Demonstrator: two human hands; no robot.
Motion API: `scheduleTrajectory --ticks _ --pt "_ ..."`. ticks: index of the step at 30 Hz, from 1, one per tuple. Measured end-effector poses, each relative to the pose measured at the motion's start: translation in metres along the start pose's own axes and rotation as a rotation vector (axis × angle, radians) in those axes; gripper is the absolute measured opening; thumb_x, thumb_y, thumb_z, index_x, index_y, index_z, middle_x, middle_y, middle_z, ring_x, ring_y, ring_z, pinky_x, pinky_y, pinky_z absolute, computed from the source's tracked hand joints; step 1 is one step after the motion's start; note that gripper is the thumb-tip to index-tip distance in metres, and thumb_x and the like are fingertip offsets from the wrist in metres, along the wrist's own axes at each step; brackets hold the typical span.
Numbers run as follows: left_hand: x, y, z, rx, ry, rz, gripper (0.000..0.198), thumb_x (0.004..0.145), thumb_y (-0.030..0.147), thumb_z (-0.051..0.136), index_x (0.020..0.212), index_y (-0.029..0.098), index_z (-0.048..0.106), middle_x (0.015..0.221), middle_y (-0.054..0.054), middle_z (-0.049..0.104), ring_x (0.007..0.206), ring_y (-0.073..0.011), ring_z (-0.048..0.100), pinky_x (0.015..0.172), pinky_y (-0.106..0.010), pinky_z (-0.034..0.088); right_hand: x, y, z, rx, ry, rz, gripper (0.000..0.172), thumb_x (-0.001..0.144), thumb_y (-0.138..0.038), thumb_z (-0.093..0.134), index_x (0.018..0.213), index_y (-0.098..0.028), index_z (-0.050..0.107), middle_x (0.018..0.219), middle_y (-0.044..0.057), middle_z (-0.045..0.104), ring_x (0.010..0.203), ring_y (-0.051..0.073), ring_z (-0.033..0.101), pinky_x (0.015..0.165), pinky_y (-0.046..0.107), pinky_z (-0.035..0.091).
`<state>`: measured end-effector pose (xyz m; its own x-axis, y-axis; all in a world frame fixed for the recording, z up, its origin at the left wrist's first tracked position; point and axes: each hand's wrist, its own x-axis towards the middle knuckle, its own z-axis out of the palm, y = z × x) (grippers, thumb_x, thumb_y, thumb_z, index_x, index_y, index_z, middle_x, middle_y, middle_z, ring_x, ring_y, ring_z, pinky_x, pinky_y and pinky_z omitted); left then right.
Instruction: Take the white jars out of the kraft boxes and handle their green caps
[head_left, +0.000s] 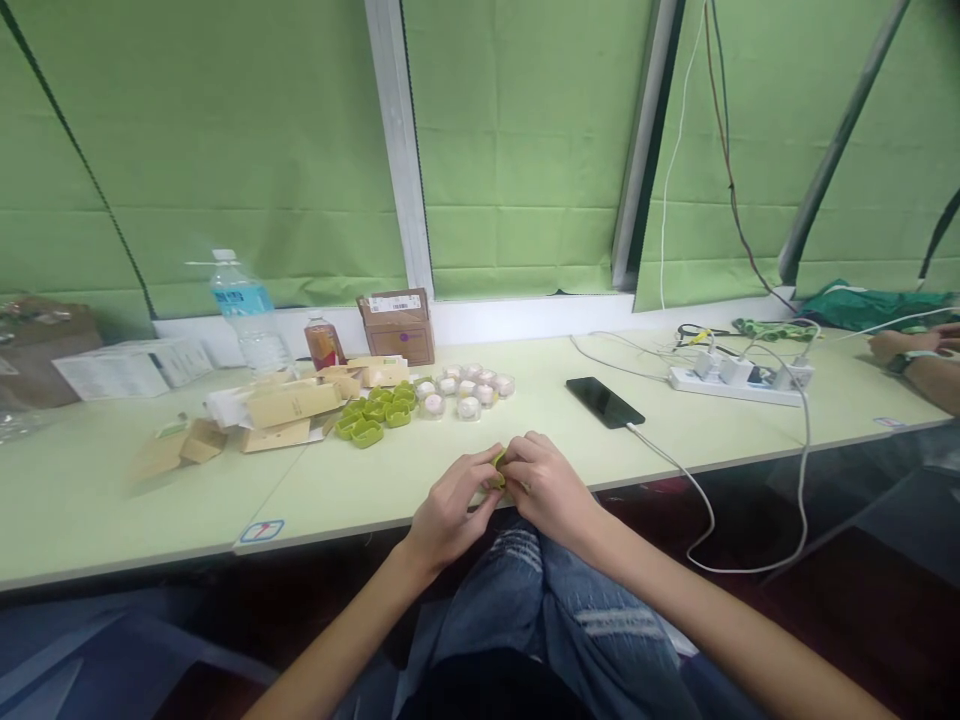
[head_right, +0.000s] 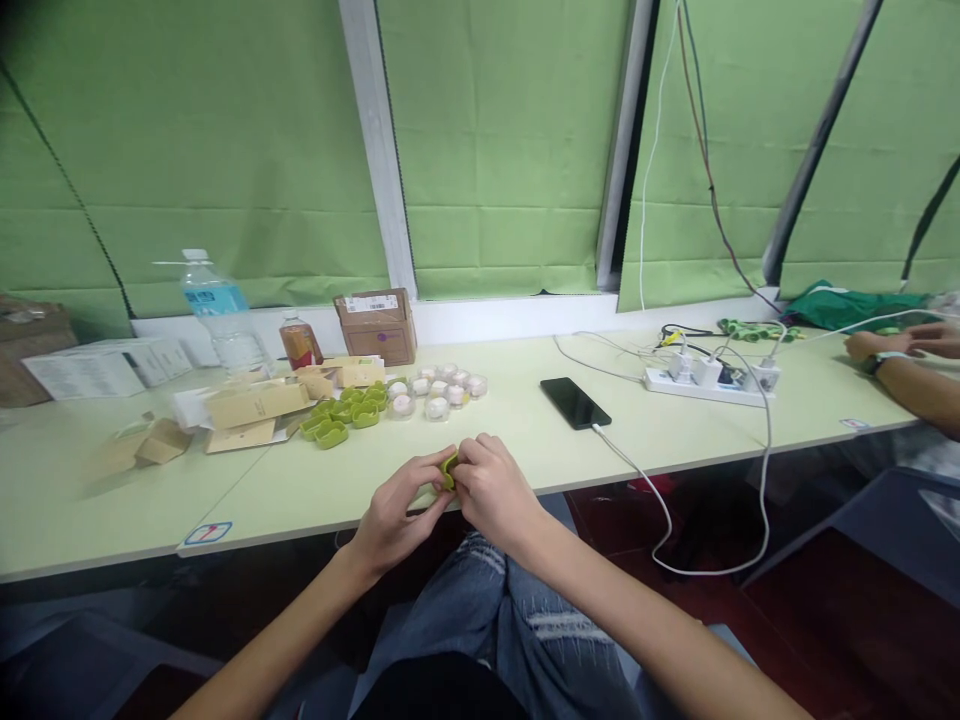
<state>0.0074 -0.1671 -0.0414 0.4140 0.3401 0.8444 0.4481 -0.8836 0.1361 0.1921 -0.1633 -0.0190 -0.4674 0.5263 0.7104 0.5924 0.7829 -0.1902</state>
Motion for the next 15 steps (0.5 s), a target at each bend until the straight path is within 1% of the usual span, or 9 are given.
scheduleTrajectory --ticks 3,6,8,10,13,15 --pt "0.0 0.0 0.0 0.002 0.002 0.01 0.018 0.092 0.007 0.06 0.103 0.021 0.058 0.124 -0.015 0.071 0.12 -0.023 0.068 0.095 -0.038 0.061 -0.001 0.0 0.003 0.045 0.017 0.014 0.028 0.089 0.0 0.059 0.073 -0.019 0.072 0.082 0.006 0.066 0.079 0.02 0.056 0.072 0.034 0.049" --pt "0.001 0.0 0.0 -0.001 -0.003 0.006 0.018 0.091 0.007 0.062 0.103 0.021 0.058 0.122 -0.014 0.072 0.119 -0.023 0.069 0.095 -0.038 0.06 -0.001 0.004 0.003 0.112 0.017 0.039 0.027 0.091 -0.002 0.059 0.078 -0.02 0.074 0.084 0.005 0.068 0.082 0.02 0.06 0.074 0.033 0.05" --pt "0.002 0.0 -0.001 -0.008 0.015 -0.031 0.02 0.09 0.008 0.064 0.104 0.021 0.058 0.119 -0.012 0.073 0.118 -0.0231 0.069 0.094 -0.037 0.061 0.001 0.008 -0.002 0.149 -0.009 0.027 0.024 0.093 -0.005 0.061 0.081 -0.02 0.075 0.087 0.006 0.07 0.085 0.02 0.062 0.076 0.033 0.05" --pt "0.002 0.0 -0.003 -0.024 0.047 -0.095 0.023 0.089 0.01 0.068 0.107 0.021 0.057 0.119 -0.011 0.073 0.113 -0.023 0.071 0.092 -0.037 0.062 0.004 0.01 -0.01 0.161 -0.065 -0.025 0.018 0.096 -0.01 0.063 0.088 -0.02 0.076 0.093 0.006 0.071 0.089 0.02 0.063 0.081 0.033 0.048" --pt "0.002 0.0 -0.004 -0.064 0.053 -0.162 0.024 0.089 0.012 0.07 0.106 0.021 0.056 0.123 -0.012 0.072 0.111 -0.023 0.072 0.094 -0.039 0.061 0.007 0.011 -0.021 0.092 -0.12 -0.082 0.014 0.1 -0.018 0.061 0.099 -0.022 0.075 0.096 0.005 0.072 0.092 0.02 0.062 0.083 0.035 0.044" --pt "0.002 0.0 -0.004 -0.083 0.034 -0.145 0.021 0.09 0.011 0.068 0.103 0.021 0.055 0.124 -0.012 0.072 0.116 -0.0237 0.07 0.098 -0.041 0.059 0.007 0.009 -0.024 0.008 -0.117 -0.079 0.015 0.1 -0.018 0.06 0.093 -0.02 0.073 0.089 0.006 0.072 0.089 0.02 0.061 0.08 0.035 0.041"
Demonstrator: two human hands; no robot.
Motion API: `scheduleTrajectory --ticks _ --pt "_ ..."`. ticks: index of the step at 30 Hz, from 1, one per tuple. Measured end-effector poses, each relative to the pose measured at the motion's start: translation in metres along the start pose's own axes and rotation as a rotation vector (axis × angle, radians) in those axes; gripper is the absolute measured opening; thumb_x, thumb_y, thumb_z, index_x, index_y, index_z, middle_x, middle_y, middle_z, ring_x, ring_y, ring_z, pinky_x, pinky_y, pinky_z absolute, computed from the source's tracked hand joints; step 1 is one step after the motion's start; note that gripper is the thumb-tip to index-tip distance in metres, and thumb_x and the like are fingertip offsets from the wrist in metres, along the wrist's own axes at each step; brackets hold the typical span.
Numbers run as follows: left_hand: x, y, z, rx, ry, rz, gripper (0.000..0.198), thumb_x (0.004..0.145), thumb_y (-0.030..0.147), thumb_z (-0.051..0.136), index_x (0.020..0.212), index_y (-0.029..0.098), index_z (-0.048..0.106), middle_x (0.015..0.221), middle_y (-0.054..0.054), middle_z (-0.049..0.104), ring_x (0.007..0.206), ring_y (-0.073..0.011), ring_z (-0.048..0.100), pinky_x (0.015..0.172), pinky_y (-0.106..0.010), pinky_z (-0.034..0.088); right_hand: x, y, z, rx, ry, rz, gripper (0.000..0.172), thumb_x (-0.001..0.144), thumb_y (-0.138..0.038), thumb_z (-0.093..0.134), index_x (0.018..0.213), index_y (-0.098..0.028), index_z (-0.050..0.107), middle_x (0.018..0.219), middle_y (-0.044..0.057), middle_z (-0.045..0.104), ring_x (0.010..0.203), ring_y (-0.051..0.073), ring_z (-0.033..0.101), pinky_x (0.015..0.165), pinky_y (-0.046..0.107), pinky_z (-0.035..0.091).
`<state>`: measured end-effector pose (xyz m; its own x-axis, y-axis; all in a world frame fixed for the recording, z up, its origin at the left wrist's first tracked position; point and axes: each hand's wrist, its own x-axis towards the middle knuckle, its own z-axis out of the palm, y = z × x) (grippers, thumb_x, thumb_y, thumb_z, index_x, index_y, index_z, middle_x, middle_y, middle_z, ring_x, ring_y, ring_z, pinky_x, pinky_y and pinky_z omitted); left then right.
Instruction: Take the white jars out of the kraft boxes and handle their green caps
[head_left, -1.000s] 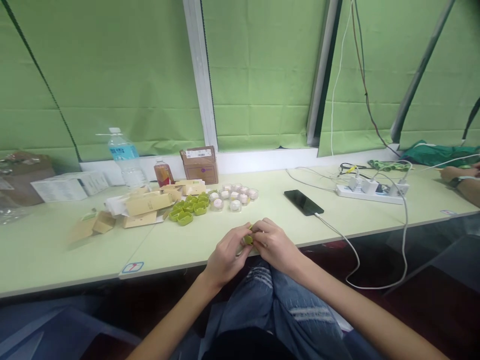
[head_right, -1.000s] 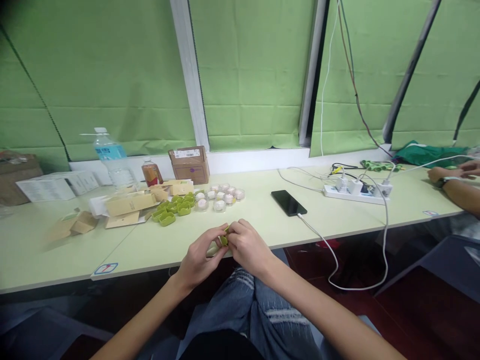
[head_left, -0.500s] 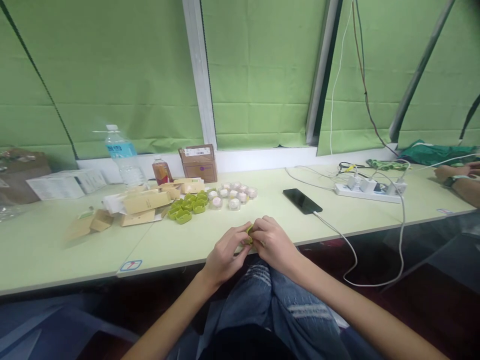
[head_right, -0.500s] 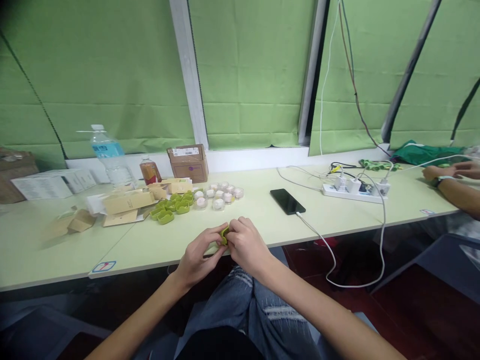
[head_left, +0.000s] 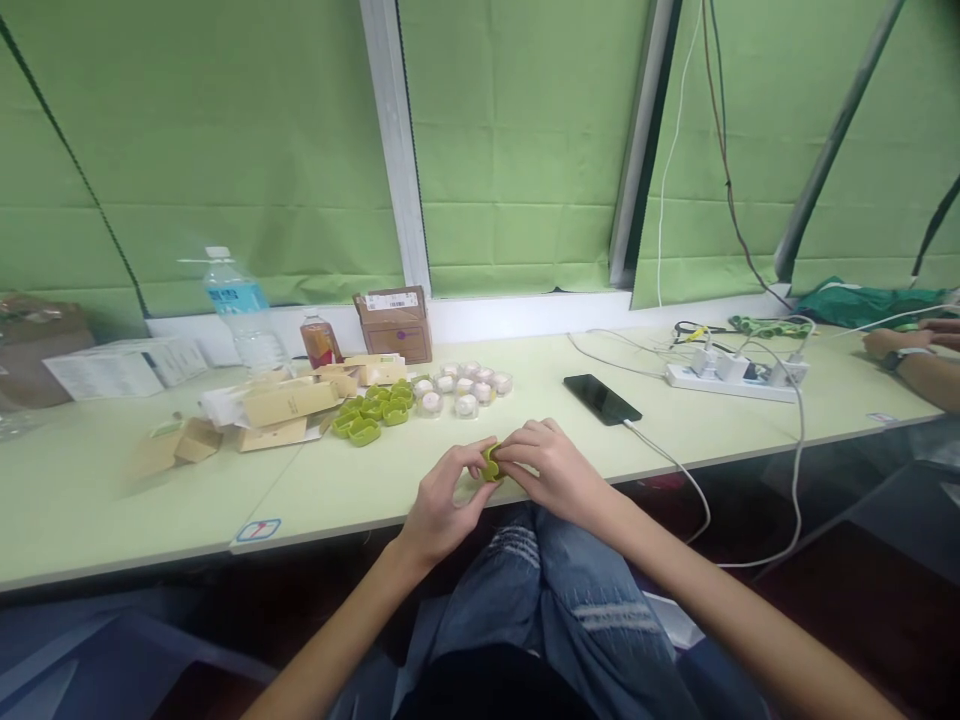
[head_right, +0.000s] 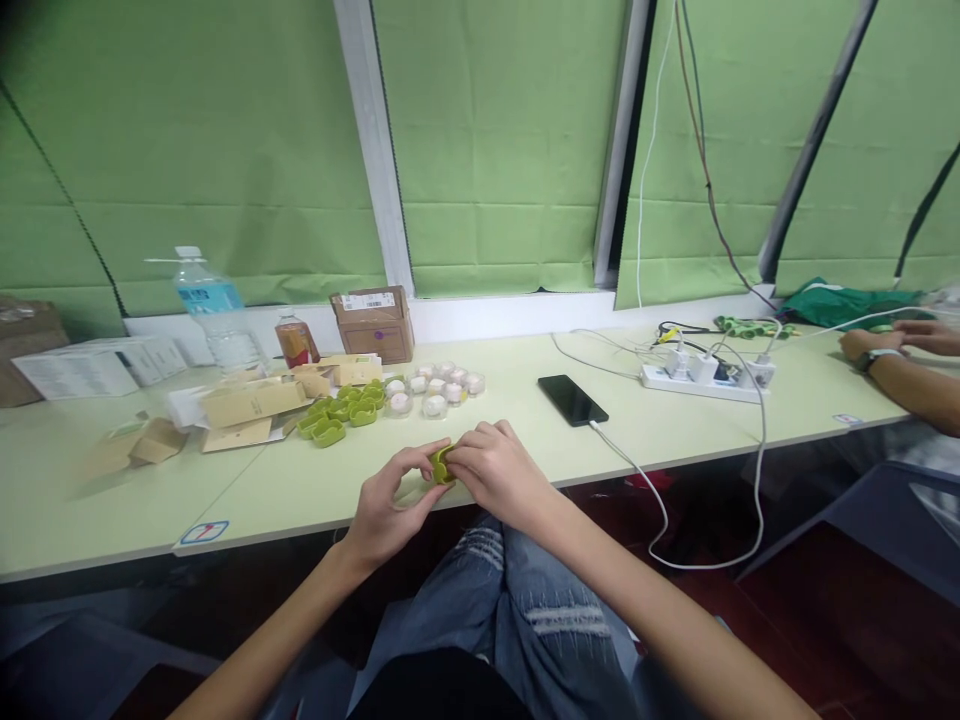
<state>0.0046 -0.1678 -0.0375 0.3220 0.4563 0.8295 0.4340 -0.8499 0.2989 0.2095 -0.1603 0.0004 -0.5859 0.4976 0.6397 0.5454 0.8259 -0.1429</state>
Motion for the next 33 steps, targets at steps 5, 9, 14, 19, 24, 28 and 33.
scheduleTrajectory --ticks 5,9,14,19,24,28,33 --pt "-0.001 0.0 0.001 -0.032 0.006 0.069 0.023 0.088 0.005 0.065 0.101 0.022 0.055 0.124 -0.012 0.071 0.123 -0.0236 0.067 0.102 -0.04 0.057 0.0 -0.004 0.008 0.021 0.042 -0.024 0.022 0.097 -0.013 0.063 0.075 -0.017 0.068 0.08 0.006 0.07 0.082 0.019 0.058 0.078 0.035 0.042" --pt "-0.001 0.0 0.0 -0.051 0.008 0.066 0.026 0.087 0.004 0.067 0.099 0.022 0.053 0.124 -0.012 0.071 0.121 -0.0221 0.067 0.101 -0.038 0.057 -0.001 -0.004 0.016 0.082 0.106 -0.024 0.022 0.093 -0.01 0.066 0.072 -0.017 0.068 0.079 0.005 0.069 0.081 0.019 0.058 0.078 0.035 0.044" --pt "-0.001 0.0 0.001 -0.067 -0.008 0.057 0.026 0.086 0.004 0.067 0.091 0.023 0.049 0.127 -0.012 0.071 0.12 -0.0216 0.068 0.099 -0.037 0.057 -0.002 -0.007 0.019 0.132 0.157 0.051 0.024 0.085 0.0 0.067 0.069 -0.018 0.068 0.076 0.004 0.069 0.076 0.018 0.059 0.074 0.032 0.046" --pt "-0.001 0.0 0.001 -0.088 -0.025 0.017 0.028 0.087 0.006 0.067 0.089 0.023 0.045 0.125 -0.013 0.072 0.121 -0.0222 0.068 0.098 -0.037 0.057 -0.002 -0.009 0.019 0.228 0.19 0.068 0.025 0.084 0.002 0.067 0.069 -0.018 0.069 0.077 0.003 0.07 0.074 0.016 0.06 0.071 0.029 0.047" --pt "-0.001 0.0 0.0 -0.064 -0.058 0.015 0.026 0.087 0.004 0.064 0.09 0.023 0.046 0.122 -0.011 0.073 0.12 -0.0216 0.068 0.097 -0.035 0.057 -0.004 -0.007 0.026 0.133 0.179 0.078 0.026 0.08 0.002 0.069 0.064 -0.018 0.065 0.071 0.003 0.065 0.072 0.017 0.056 0.069 0.029 0.044" --pt "-0.002 0.0 0.0 -0.057 -0.072 0.02 0.025 0.087 0.003 0.062 0.089 0.023 0.046 0.123 -0.012 0.072 0.12 -0.0214 0.068 0.096 -0.035 0.057 -0.006 -0.007 0.031 0.0 0.188 0.1 0.028 0.079 0.0 0.071 0.061 -0.018 0.061 0.069 0.003 0.061 0.072 0.018 0.053 0.069 0.031 0.043" --pt "0.0 0.0 -0.001 -0.106 -0.047 -0.015 0.027 0.088 0.007 0.066 0.09 0.023 0.045 0.125 -0.013 0.072 0.122 -0.0221 0.067 0.1 -0.038 0.057 -0.005 -0.007 0.025 0.113 0.236 -0.002 0.022 0.088 -0.002 0.065 0.073 -0.018 0.068 0.077 0.004 0.068 0.076 0.018 0.057 0.072 0.031 0.046"
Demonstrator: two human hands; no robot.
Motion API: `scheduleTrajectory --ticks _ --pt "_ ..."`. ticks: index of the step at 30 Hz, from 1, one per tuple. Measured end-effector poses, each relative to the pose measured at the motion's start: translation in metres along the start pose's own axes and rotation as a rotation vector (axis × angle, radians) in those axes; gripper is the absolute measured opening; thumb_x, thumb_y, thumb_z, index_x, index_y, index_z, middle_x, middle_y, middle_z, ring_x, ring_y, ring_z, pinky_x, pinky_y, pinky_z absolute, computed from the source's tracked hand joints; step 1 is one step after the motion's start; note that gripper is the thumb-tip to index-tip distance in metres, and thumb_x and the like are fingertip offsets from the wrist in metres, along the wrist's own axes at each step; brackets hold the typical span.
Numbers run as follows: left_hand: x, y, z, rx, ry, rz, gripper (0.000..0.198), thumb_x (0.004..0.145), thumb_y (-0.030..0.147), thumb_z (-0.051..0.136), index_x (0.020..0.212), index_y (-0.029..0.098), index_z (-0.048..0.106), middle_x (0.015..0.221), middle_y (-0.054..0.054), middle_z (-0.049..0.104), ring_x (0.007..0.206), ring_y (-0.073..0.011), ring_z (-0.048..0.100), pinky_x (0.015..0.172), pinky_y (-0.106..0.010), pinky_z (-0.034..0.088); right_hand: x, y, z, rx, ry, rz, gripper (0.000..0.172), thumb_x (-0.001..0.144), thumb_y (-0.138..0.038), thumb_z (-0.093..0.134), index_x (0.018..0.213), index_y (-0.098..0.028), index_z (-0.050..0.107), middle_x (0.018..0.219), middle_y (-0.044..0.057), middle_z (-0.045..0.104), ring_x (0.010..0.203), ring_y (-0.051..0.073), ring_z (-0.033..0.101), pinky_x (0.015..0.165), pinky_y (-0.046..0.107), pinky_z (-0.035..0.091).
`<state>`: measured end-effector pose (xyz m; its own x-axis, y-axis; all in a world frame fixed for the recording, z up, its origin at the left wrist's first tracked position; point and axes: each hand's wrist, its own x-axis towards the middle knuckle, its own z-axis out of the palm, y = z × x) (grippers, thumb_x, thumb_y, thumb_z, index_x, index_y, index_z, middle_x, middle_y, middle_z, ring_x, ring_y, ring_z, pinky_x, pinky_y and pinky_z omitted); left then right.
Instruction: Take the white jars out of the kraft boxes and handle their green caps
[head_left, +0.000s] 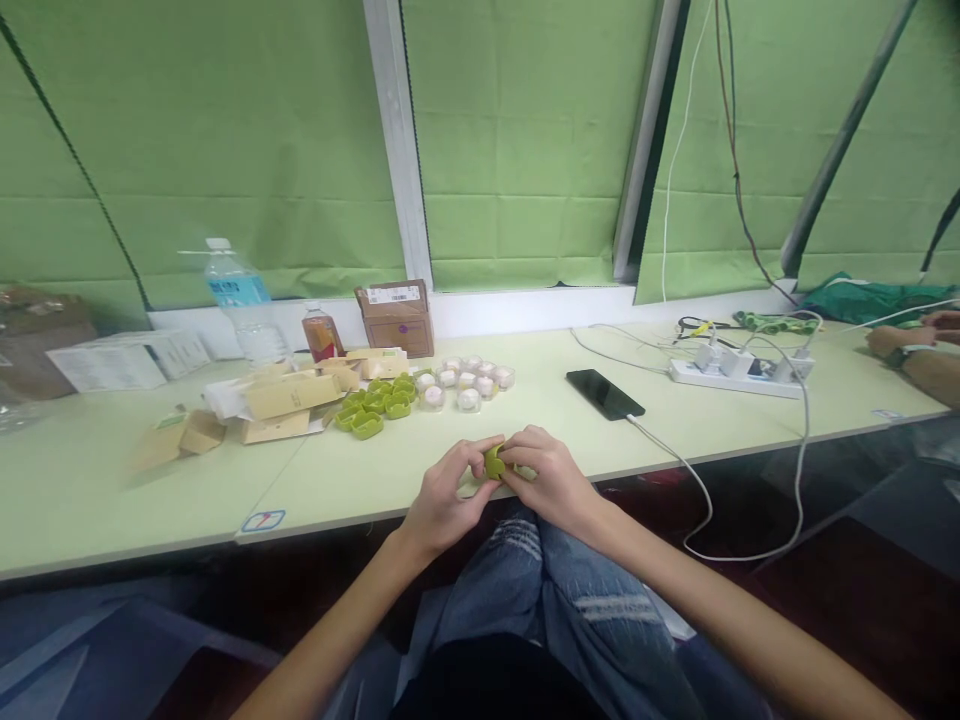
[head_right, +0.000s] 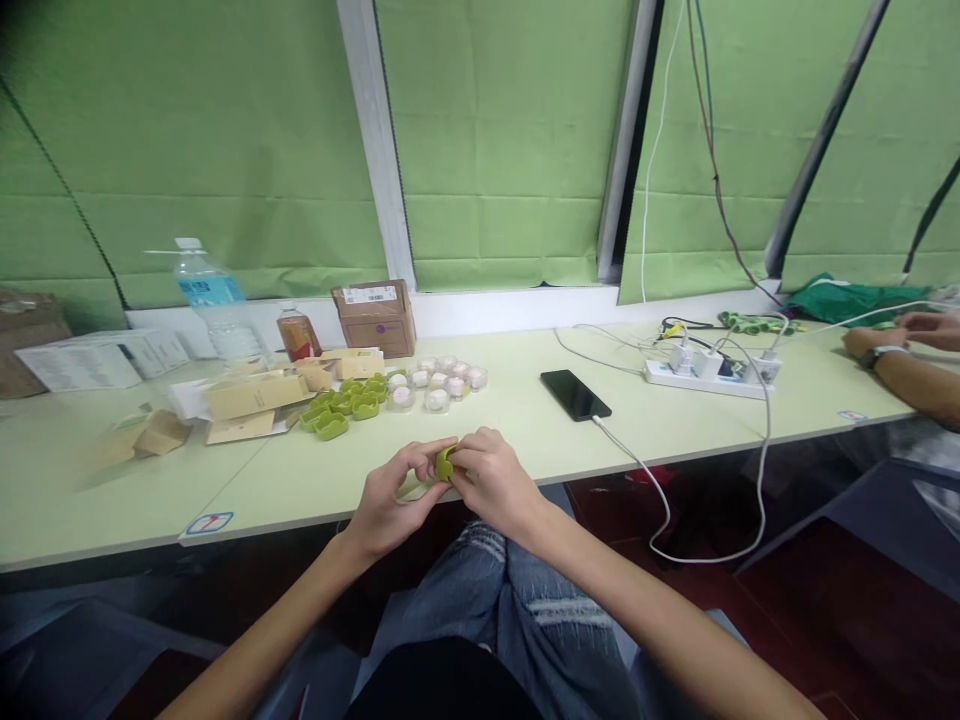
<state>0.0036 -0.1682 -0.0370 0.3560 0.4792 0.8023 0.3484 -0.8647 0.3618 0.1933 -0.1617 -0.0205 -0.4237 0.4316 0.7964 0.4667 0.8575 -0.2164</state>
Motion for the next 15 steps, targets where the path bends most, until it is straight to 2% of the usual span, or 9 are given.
scheduleTrajectory --ticks 4,7,9,12,15 --pt "0.001 0.002 -0.001 -0.021 0.001 -0.009 0.027 0.088 0.009 0.067 0.088 0.024 0.044 0.124 -0.013 0.073 0.122 -0.0227 0.068 0.099 -0.039 0.057 0.002 0.002 -0.002 0.077 0.025 -0.046 0.023 0.089 -0.002 0.063 0.074 -0.019 0.069 0.078 0.004 0.07 0.075 0.018 0.059 0.071 0.03 0.047" --pt "0.002 0.003 -0.002 -0.015 -0.028 -0.03 0.025 0.088 0.009 0.066 0.088 0.024 0.045 0.121 -0.012 0.073 0.12 -0.0227 0.069 0.097 -0.038 0.058 0.001 0.007 0.001 0.073 -0.012 0.011 0.028 0.086 0.002 0.063 0.069 -0.019 0.068 0.073 0.003 0.068 0.072 0.018 0.058 0.069 0.03 0.047" --pt "0.003 0.003 -0.003 -0.046 -0.039 -0.084 0.025 0.088 0.011 0.067 0.087 0.023 0.046 0.121 -0.012 0.073 0.121 -0.0234 0.069 0.099 -0.04 0.057 0.002 0.011 0.0 0.096 -0.016 0.061 0.025 0.086 0.001 0.067 0.071 -0.019 0.07 0.073 0.003 0.068 0.072 0.017 0.059 0.069 0.029 0.048" --pt "0.004 0.003 -0.004 -0.168 -0.008 -0.217 0.026 0.087 0.016 0.071 0.087 0.023 0.046 0.123 -0.013 0.073 0.124 -0.0251 0.067 0.106 -0.044 0.054 0.007 0.014 -0.014 0.18 -0.072 0.078 0.01 0.086 -0.01 0.076 0.087 -0.02 0.076 0.08 0.003 0.073 0.076 0.018 0.063 0.072 0.03 0.051" --pt "0.007 0.005 -0.006 -0.304 0.038 -0.318 0.031 0.084 0.02 0.076 0.088 0.022 0.045 0.126 -0.015 0.072 0.124 -0.0267 0.067 0.109 -0.048 0.052 0.014 0.012 -0.035 0.245 -0.184 0.0 0.016 0.09 -0.018 0.075 0.105 -0.023 0.077 0.096 0.006 0.077 0.09 0.02 0.068 0.083 0.033 0.054"
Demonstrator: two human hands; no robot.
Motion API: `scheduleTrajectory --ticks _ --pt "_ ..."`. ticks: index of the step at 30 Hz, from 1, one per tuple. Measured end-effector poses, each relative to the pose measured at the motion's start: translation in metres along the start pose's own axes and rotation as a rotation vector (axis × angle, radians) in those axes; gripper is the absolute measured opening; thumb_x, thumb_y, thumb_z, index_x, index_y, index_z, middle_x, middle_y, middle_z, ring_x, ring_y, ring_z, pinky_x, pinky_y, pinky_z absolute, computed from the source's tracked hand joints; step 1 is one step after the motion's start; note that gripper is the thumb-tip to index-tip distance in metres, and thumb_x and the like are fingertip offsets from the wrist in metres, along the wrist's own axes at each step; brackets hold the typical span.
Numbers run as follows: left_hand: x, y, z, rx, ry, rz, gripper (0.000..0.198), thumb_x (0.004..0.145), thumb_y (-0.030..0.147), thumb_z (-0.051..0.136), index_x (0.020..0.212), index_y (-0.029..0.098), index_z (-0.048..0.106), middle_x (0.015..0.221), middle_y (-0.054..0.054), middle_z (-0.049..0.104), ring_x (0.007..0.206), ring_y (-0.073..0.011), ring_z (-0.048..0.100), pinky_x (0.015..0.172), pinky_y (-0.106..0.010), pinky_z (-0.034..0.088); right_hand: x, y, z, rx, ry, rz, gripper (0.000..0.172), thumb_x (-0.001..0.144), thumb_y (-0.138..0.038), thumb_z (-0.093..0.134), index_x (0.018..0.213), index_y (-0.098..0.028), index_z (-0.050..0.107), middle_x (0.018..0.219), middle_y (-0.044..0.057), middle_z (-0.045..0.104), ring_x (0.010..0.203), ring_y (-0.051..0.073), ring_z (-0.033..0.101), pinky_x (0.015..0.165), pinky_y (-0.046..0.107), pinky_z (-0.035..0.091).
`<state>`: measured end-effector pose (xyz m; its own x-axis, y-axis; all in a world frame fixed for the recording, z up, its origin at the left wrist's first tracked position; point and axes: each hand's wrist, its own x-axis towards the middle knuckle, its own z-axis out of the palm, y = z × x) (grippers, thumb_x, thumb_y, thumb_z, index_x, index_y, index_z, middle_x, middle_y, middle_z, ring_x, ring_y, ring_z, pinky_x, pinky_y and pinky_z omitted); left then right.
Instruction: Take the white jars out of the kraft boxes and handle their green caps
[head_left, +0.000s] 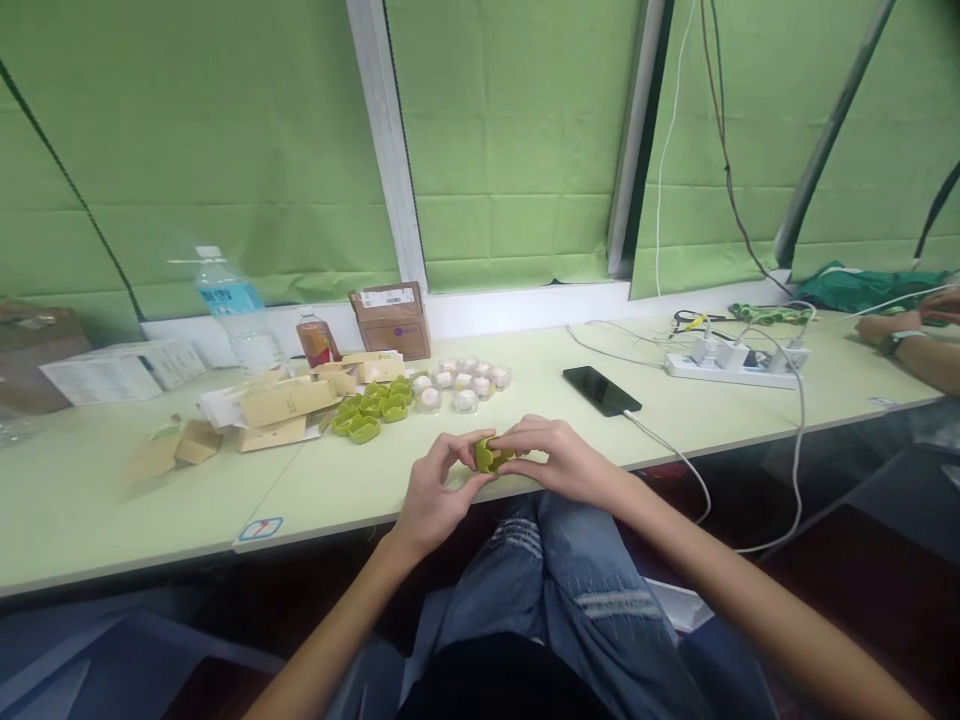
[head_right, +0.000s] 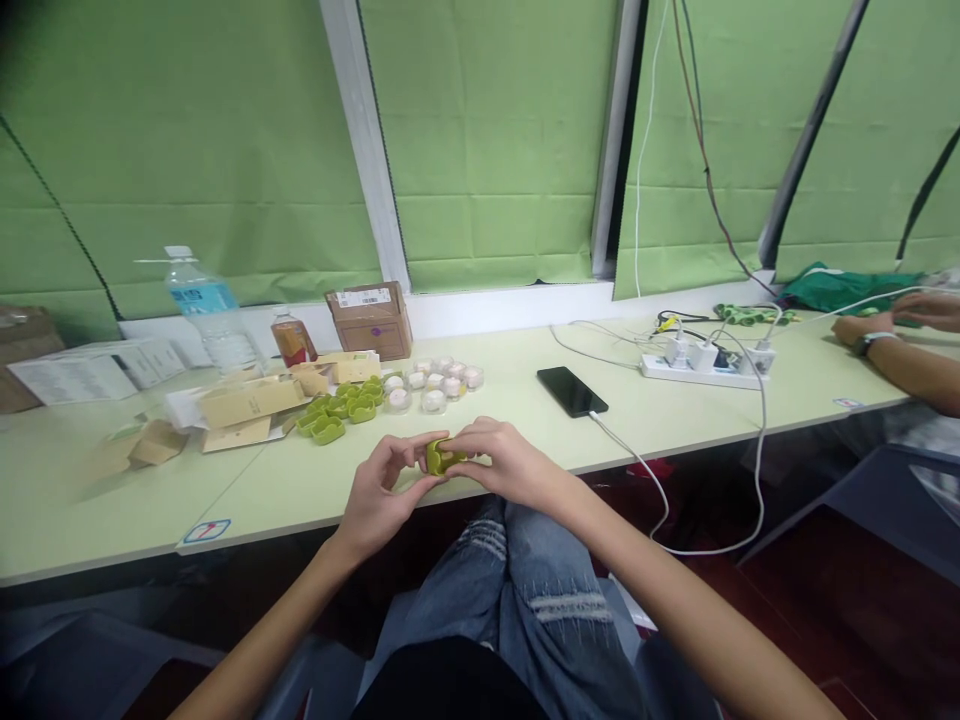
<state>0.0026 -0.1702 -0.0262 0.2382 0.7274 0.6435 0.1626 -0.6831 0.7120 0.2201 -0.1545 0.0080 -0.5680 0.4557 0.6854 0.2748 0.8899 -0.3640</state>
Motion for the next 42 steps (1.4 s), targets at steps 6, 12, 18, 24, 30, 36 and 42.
scheduleTrajectory --ticks 6,12,18,24,30,36,42 --pt "0.001 0.006 0.0 -0.115 0.008 -0.052 0.038 0.081 0.021 0.08 0.086 0.022 0.043 0.125 -0.017 0.072 0.121 -0.0274 0.068 0.106 -0.049 0.054 0.001 -0.008 -0.004 -0.044 0.04 -0.05 0.012 0.094 -0.018 0.069 0.101 -0.022 0.079 0.096 0.007 0.077 0.09 0.021 0.068 0.08 0.035 0.056" --pt "-0.001 0.003 -0.002 -0.148 0.0 -0.03 0.043 0.081 0.024 0.081 0.083 0.023 0.038 0.125 -0.018 0.073 0.12 -0.0278 0.068 0.103 -0.049 0.056 0.001 -0.011 0.008 -0.187 0.044 -0.15 0.023 0.099 -0.01 0.056 0.093 -0.018 0.077 0.09 0.01 0.075 0.085 0.021 0.062 0.075 0.036 0.052" --pt "0.0 0.002 -0.001 -0.145 -0.013 -0.019 0.044 0.081 0.02 0.081 0.081 0.023 0.037 0.125 -0.017 0.073 0.122 -0.0282 0.067 0.107 -0.051 0.052 0.001 -0.011 0.011 -0.253 0.01 -0.15 0.028 0.1 -0.009 0.052 0.085 -0.017 0.074 0.085 0.009 0.07 0.08 0.02 0.055 0.071 0.034 0.048" --pt "0.001 0.004 0.0 -0.183 0.051 -0.083 0.039 0.079 0.019 0.082 0.086 0.022 0.044 0.123 -0.014 0.074 0.121 -0.0257 0.068 0.106 -0.046 0.055 0.0 -0.01 0.01 -0.184 0.068 -0.073 0.02 0.101 -0.018 0.055 0.105 -0.019 0.075 0.096 0.01 0.07 0.091 0.021 0.062 0.079 0.035 0.054" --pt "0.003 0.006 0.0 -0.19 0.111 -0.061 0.045 0.079 0.022 0.083 0.115 0.02 0.056 0.124 -0.013 0.071 0.114 -0.023 0.07 0.1 -0.041 0.058 0.003 -0.008 -0.007 0.088 0.323 0.173 0.024 0.098 -0.033 0.064 0.116 -0.021 0.074 0.103 0.009 0.071 0.087 0.018 0.067 0.075 0.032 0.056" --pt "0.005 0.008 -0.001 -0.256 0.11 -0.079 0.053 0.086 0.027 0.076 0.133 0.022 0.053 0.126 -0.013 0.065 0.109 -0.0228 0.07 0.082 -0.031 0.063 -0.001 0.008 0.02 0.473 0.095 0.369 0.026 0.093 -0.04 0.069 0.107 -0.019 0.077 0.111 0.009 0.072 0.096 0.019 0.068 0.078 0.03 0.056" --pt "0.003 0.011 -0.004 -0.117 -0.035 -0.092 0.045 0.09 0.029 0.071 0.133 0.022 0.061 0.138 -0.012 0.063 0.122 -0.0236 0.065 0.102 -0.034 0.056 -0.002 -0.002 0.037 0.409 0.202 0.273 0.024 0.095 -0.037 0.066 0.085 -0.017 0.075 0.082 0.005 0.07 0.077 0.017 0.064 0.072 0.029 0.051"
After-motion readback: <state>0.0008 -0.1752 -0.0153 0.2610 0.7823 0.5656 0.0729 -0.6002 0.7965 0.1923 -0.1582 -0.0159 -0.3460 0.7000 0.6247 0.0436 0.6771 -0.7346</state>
